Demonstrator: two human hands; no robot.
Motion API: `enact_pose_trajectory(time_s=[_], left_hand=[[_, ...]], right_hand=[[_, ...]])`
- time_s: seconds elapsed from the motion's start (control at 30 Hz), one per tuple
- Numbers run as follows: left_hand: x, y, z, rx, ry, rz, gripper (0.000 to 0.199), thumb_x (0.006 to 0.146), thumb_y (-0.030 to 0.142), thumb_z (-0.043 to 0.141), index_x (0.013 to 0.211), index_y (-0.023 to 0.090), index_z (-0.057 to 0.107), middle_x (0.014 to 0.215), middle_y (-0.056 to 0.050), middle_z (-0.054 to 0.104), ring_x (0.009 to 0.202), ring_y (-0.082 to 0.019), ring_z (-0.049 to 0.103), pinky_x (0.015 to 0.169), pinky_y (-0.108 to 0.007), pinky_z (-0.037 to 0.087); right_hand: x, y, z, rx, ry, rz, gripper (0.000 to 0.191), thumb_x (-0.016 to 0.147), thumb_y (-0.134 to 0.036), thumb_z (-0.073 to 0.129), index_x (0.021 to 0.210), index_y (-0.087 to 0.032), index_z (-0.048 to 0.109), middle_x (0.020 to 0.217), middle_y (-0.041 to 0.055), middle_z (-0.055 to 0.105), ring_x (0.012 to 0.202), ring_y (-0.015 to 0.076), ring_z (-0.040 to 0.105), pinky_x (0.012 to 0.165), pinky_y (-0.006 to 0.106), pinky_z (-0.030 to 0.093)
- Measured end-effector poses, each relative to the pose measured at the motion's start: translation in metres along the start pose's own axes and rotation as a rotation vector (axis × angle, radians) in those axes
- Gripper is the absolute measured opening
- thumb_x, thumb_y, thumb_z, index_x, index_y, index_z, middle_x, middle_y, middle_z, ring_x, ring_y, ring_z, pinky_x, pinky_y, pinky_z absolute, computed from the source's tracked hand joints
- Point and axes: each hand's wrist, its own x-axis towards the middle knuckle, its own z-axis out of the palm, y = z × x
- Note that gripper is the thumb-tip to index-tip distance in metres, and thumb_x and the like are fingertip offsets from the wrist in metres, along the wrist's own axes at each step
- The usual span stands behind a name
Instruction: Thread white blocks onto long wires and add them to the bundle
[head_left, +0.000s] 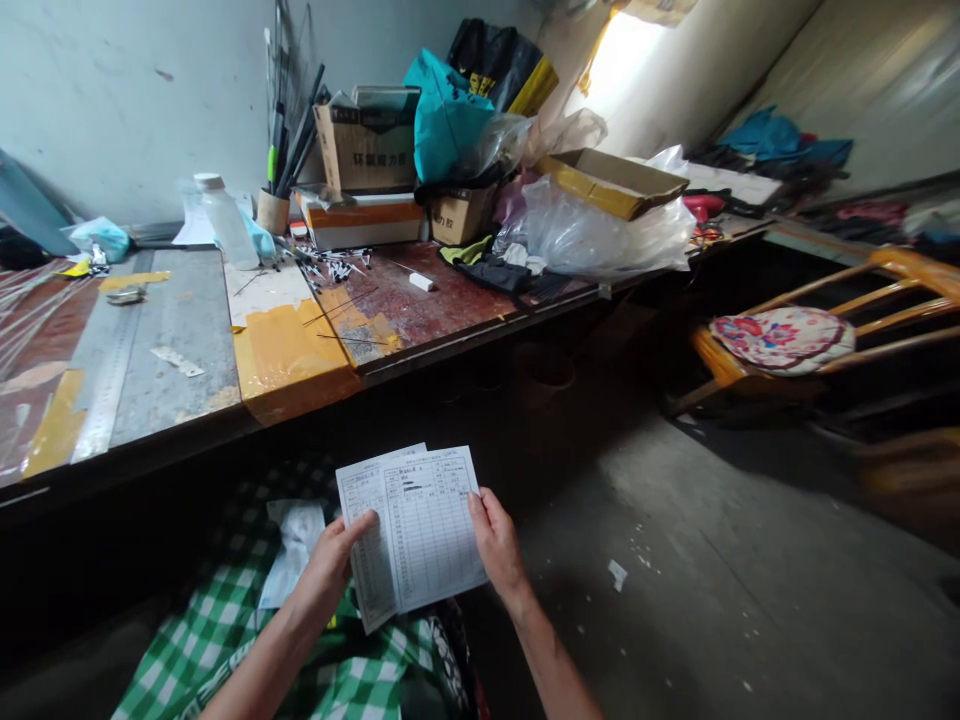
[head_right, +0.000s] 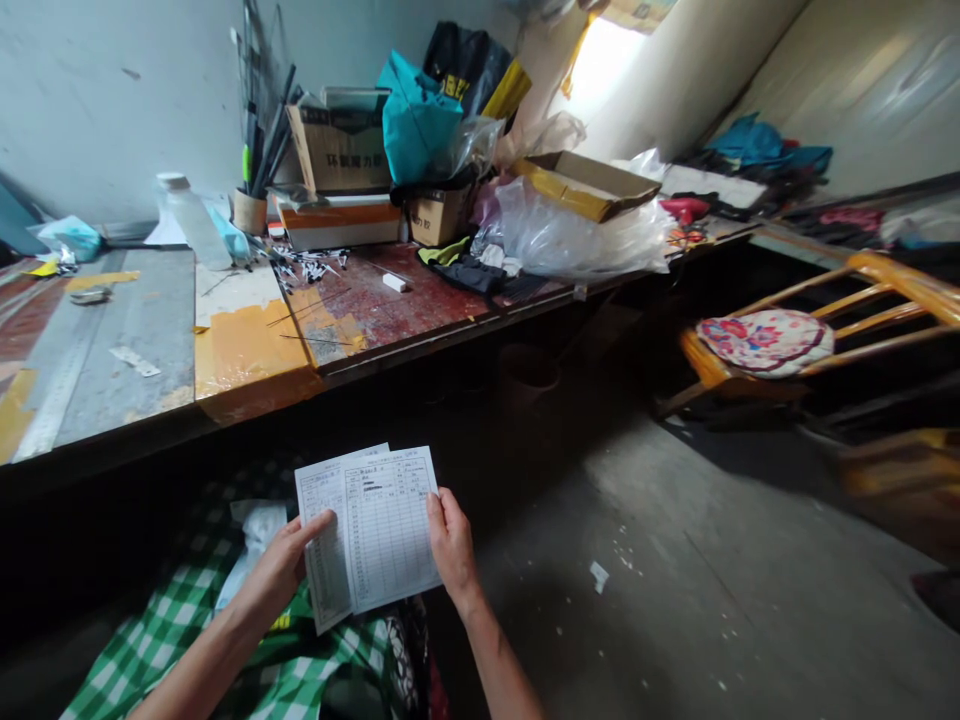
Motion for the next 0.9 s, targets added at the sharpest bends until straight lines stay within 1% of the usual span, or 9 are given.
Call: enact_pose_trajectory(time_s=[0.17, 0.3, 0.43, 0.6, 0.7, 0.9], left_hand=[[-0.002, 0.000, 0.001, 0.020, 0.030, -0.020, 0.040, 0.080, 0.038, 0.069, 0.111, 0.013, 0.064, 0.116, -0.013, 0.068, 0.102, -0.029, 0.064, 0.081, -0.030, 0.050], [-0.001, -0.001, 0.002, 0.021, 0.036, -0.023, 0.036, 0.081, 0.036, 0.069, 0.109, 0.015, 0.065, 0.114, -0.011, 0.069, 0.101, -0.028, 0.065, 0.081, -0.030, 0.051], [0.000, -0.004, 0.001, 0.030, 0.044, -0.033, 0.035, 0.081, 0.036, 0.069, 0.110, 0.016, 0.065, 0.112, -0.010, 0.070, 0.100, -0.029, 0.066, 0.078, -0.030, 0.052], [0.004, -0.009, -0.002, 0.009, 0.055, -0.026, 0.037, 0.079, 0.035, 0.072, 0.110, 0.015, 0.066, 0.113, -0.011, 0.069, 0.100, -0.028, 0.066, 0.078, -0.029, 0.053], [0.005, -0.011, -0.003, 0.010, 0.042, -0.012, 0.037, 0.079, 0.035, 0.072, 0.110, 0.015, 0.066, 0.114, -0.011, 0.069, 0.101, -0.028, 0.065, 0.077, -0.030, 0.053], [0.007, -0.011, -0.001, 0.015, 0.092, -0.031, 0.032, 0.077, 0.031, 0.073, 0.103, 0.014, 0.068, 0.106, -0.012, 0.071, 0.093, -0.027, 0.068, 0.076, -0.030, 0.053]], right_hand=[[-0.001, -0.001, 0.002, -0.003, 0.005, -0.004, 0.031, 0.093, -0.047, 0.044, 0.084, -0.020, 0.057, 0.076, 0.0018, 0.060, 0.069, 0.0170, 0.052, 0.062, 0.024, 0.042], [-0.002, -0.002, 0.004, -0.004, 0.002, -0.008, 0.032, 0.094, -0.047, 0.043, 0.083, -0.020, 0.056, 0.075, 0.0012, 0.058, 0.068, 0.0165, 0.051, 0.062, 0.024, 0.042], [-0.003, -0.001, 0.005, 0.001, -0.007, -0.012, 0.031, 0.094, -0.046, 0.042, 0.083, -0.020, 0.055, 0.074, 0.0009, 0.057, 0.068, 0.0166, 0.050, 0.062, 0.024, 0.042], [-0.003, 0.002, 0.006, 0.006, -0.011, -0.009, 0.030, 0.094, -0.046, 0.042, 0.084, -0.021, 0.055, 0.074, 0.0004, 0.056, 0.067, 0.0163, 0.048, 0.061, 0.024, 0.041], [-0.004, 0.002, 0.006, 0.007, -0.017, -0.009, 0.031, 0.094, -0.047, 0.042, 0.083, -0.021, 0.054, 0.073, 0.0001, 0.055, 0.067, 0.0161, 0.048, 0.061, 0.024, 0.040], [-0.004, 0.001, 0.007, 0.010, -0.017, -0.009, 0.031, 0.095, -0.046, 0.041, 0.082, -0.021, 0.054, 0.072, 0.0000, 0.054, 0.066, 0.0157, 0.047, 0.060, 0.024, 0.040]])
